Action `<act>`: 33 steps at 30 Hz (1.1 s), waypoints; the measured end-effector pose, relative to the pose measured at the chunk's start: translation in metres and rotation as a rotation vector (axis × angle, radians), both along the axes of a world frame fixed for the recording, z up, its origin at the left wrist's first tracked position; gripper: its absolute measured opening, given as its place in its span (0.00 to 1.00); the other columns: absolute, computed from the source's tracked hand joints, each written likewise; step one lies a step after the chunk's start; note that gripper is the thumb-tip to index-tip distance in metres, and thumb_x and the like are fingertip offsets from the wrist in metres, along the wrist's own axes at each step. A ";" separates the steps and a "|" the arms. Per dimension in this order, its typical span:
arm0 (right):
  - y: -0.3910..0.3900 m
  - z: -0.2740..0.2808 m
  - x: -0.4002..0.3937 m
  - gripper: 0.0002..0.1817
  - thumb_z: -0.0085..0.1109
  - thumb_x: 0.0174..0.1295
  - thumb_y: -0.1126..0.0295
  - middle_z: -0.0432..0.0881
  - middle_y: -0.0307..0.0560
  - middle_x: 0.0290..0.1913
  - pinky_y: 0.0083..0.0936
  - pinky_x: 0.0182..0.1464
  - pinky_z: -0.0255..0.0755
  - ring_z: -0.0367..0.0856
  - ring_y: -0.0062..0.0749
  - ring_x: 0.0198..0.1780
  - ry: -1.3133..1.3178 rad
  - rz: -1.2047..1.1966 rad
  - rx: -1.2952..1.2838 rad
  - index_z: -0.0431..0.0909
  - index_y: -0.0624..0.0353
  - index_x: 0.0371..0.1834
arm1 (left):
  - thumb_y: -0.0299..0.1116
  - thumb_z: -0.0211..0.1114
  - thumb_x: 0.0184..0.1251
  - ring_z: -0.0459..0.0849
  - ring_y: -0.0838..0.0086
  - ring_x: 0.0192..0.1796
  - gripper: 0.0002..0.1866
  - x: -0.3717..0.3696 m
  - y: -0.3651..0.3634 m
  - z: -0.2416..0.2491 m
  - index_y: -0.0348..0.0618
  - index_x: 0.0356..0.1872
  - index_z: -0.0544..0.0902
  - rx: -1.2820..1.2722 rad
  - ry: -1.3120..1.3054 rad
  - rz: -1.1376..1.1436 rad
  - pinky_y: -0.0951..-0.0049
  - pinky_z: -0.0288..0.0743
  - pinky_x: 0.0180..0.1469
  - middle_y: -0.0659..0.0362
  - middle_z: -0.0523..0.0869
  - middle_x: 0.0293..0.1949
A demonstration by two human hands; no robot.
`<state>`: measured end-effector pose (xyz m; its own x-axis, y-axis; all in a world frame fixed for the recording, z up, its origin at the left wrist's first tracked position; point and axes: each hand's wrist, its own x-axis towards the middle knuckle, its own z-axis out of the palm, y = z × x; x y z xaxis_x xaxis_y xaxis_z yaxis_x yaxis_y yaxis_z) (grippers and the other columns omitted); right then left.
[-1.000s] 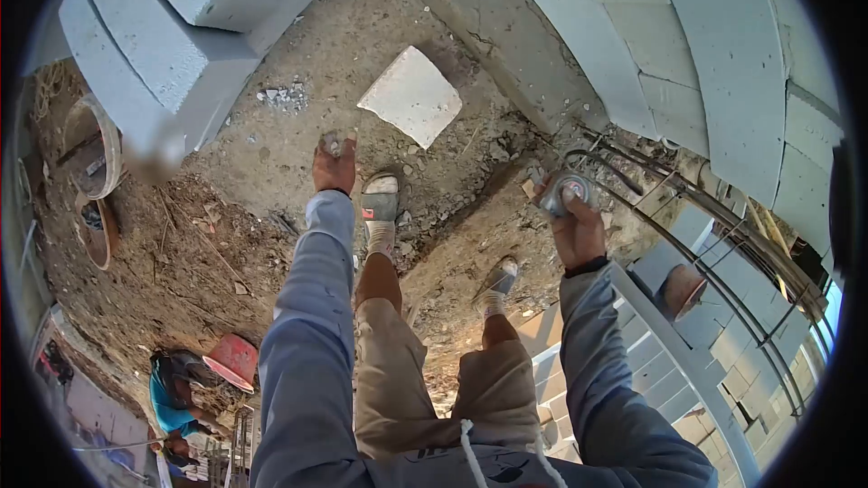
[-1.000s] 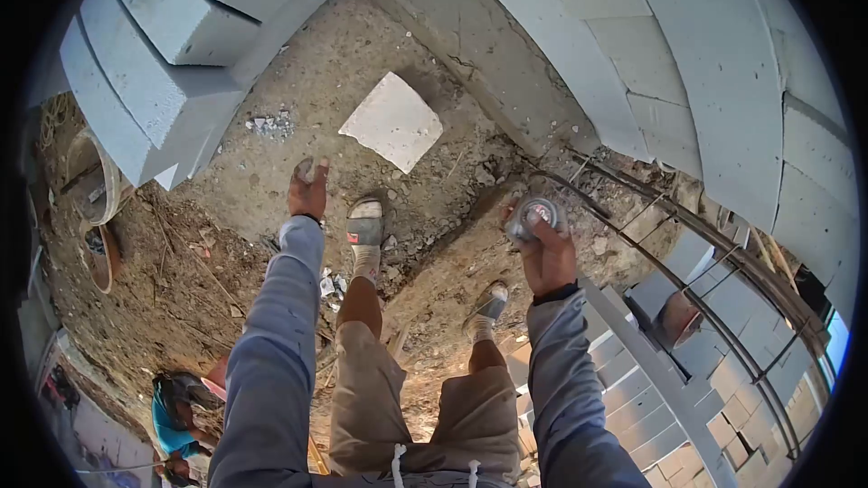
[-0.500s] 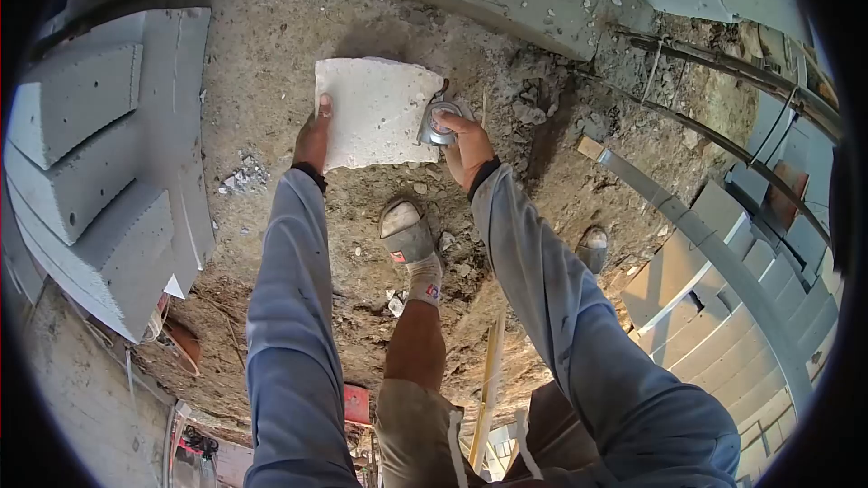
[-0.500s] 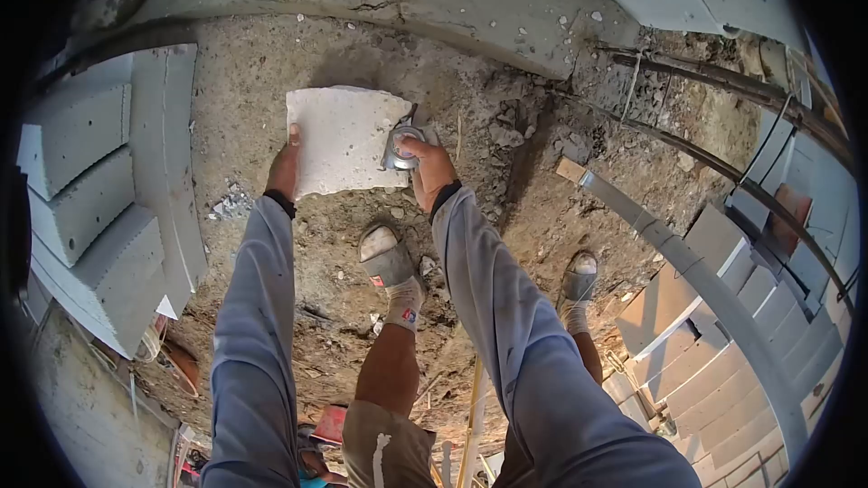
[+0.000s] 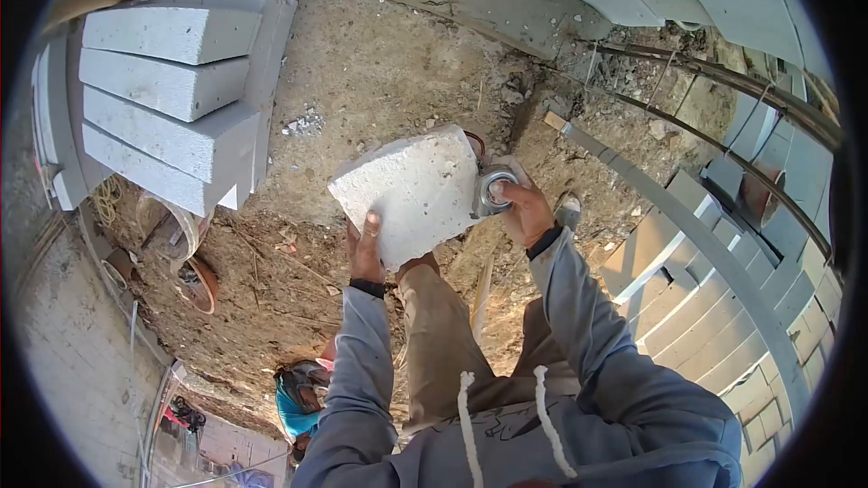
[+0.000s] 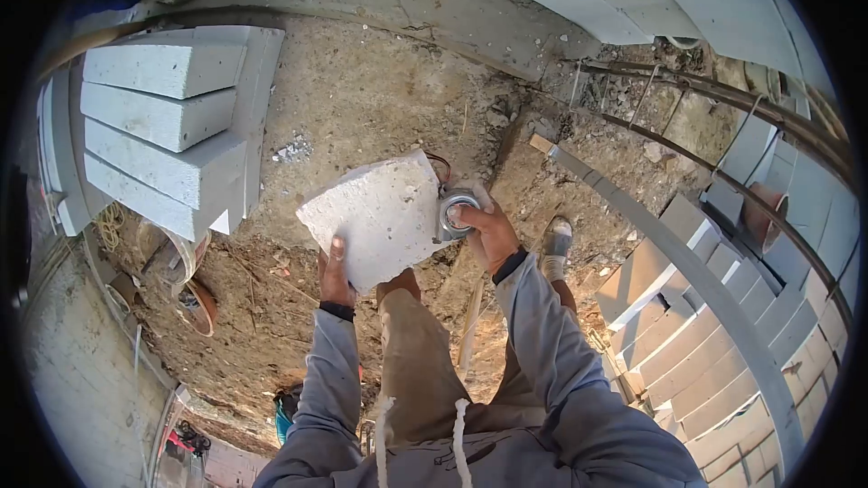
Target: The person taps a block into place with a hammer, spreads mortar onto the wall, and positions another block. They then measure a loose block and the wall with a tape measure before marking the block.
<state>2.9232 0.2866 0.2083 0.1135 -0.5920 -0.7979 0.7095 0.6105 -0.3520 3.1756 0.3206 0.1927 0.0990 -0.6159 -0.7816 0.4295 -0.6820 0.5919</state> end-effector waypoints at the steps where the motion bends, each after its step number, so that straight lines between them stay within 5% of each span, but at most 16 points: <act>1: 0.002 0.020 0.001 0.21 0.55 0.50 0.76 0.77 0.40 0.41 0.22 0.48 0.67 0.76 0.26 0.43 0.017 0.020 -0.017 0.69 0.60 0.51 | 0.48 0.63 0.59 0.75 0.62 0.55 0.38 0.002 0.004 0.011 0.35 0.63 0.59 0.096 0.069 0.018 0.63 0.71 0.57 0.49 0.71 0.57; 8: 0.024 0.185 -0.044 0.15 0.54 0.53 0.76 0.78 0.45 0.42 0.28 0.49 0.70 0.77 0.30 0.45 0.156 0.015 -0.138 0.69 0.61 0.45 | 0.49 0.54 0.64 0.73 0.59 0.57 0.33 -0.021 0.006 0.122 0.38 0.63 0.60 0.122 0.563 -0.157 0.59 0.68 0.59 0.48 0.71 0.58; 14: 0.095 0.311 -0.076 0.16 0.51 0.54 0.76 0.76 0.61 0.50 0.34 0.59 0.68 0.75 0.44 0.54 0.242 -0.368 -0.321 0.67 0.65 0.47 | 0.50 0.49 0.66 0.72 0.56 0.59 0.30 -0.057 0.003 0.216 0.42 0.64 0.61 0.170 0.933 -0.248 0.56 0.67 0.60 0.50 0.68 0.61; 19: 0.224 0.304 -0.090 0.14 0.51 0.52 0.77 0.77 0.58 0.42 0.35 0.45 0.77 0.80 0.44 0.39 0.468 -0.473 -0.105 0.66 0.64 0.43 | 0.58 0.37 0.67 0.69 0.54 0.61 0.34 -0.065 -0.008 0.237 0.46 0.67 0.57 0.102 0.974 -0.448 0.53 0.64 0.61 0.51 0.65 0.63; 23: 0.316 0.253 -0.086 0.12 0.50 0.51 0.78 0.76 0.50 0.34 0.35 0.38 0.80 0.79 0.37 0.32 0.527 -0.804 0.155 0.67 0.64 0.41 | 0.56 0.47 0.64 0.72 0.56 0.59 0.34 -0.047 -0.041 0.162 0.42 0.64 0.61 0.036 0.922 -0.601 0.56 0.66 0.60 0.51 0.70 0.60; 30: 0.379 0.189 -0.064 0.08 0.51 0.53 0.74 0.76 0.44 0.30 0.35 0.34 0.79 0.77 0.34 0.29 0.346 -1.268 0.152 0.71 0.62 0.37 | 0.50 0.58 0.57 0.73 0.57 0.58 0.38 -0.102 -0.065 0.252 0.37 0.64 0.59 -0.026 0.857 -0.992 0.58 0.66 0.61 0.49 0.70 0.59; 33: 0.380 0.169 -0.067 0.08 0.51 0.54 0.68 0.77 0.42 0.29 0.33 0.31 0.75 0.77 0.30 0.28 0.387 -1.269 0.207 0.73 0.57 0.35 | 0.49 0.64 0.51 0.72 0.57 0.58 0.42 -0.150 -0.040 0.286 0.37 0.64 0.59 0.054 0.775 -1.204 0.59 0.66 0.61 0.48 0.70 0.59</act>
<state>2.8559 0.6668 0.3778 -0.6716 0.0160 -0.7407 0.6972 -0.3246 -0.6392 3.0253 0.2805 0.4790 -0.9070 0.0146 -0.4209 -0.2191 -0.8698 0.4420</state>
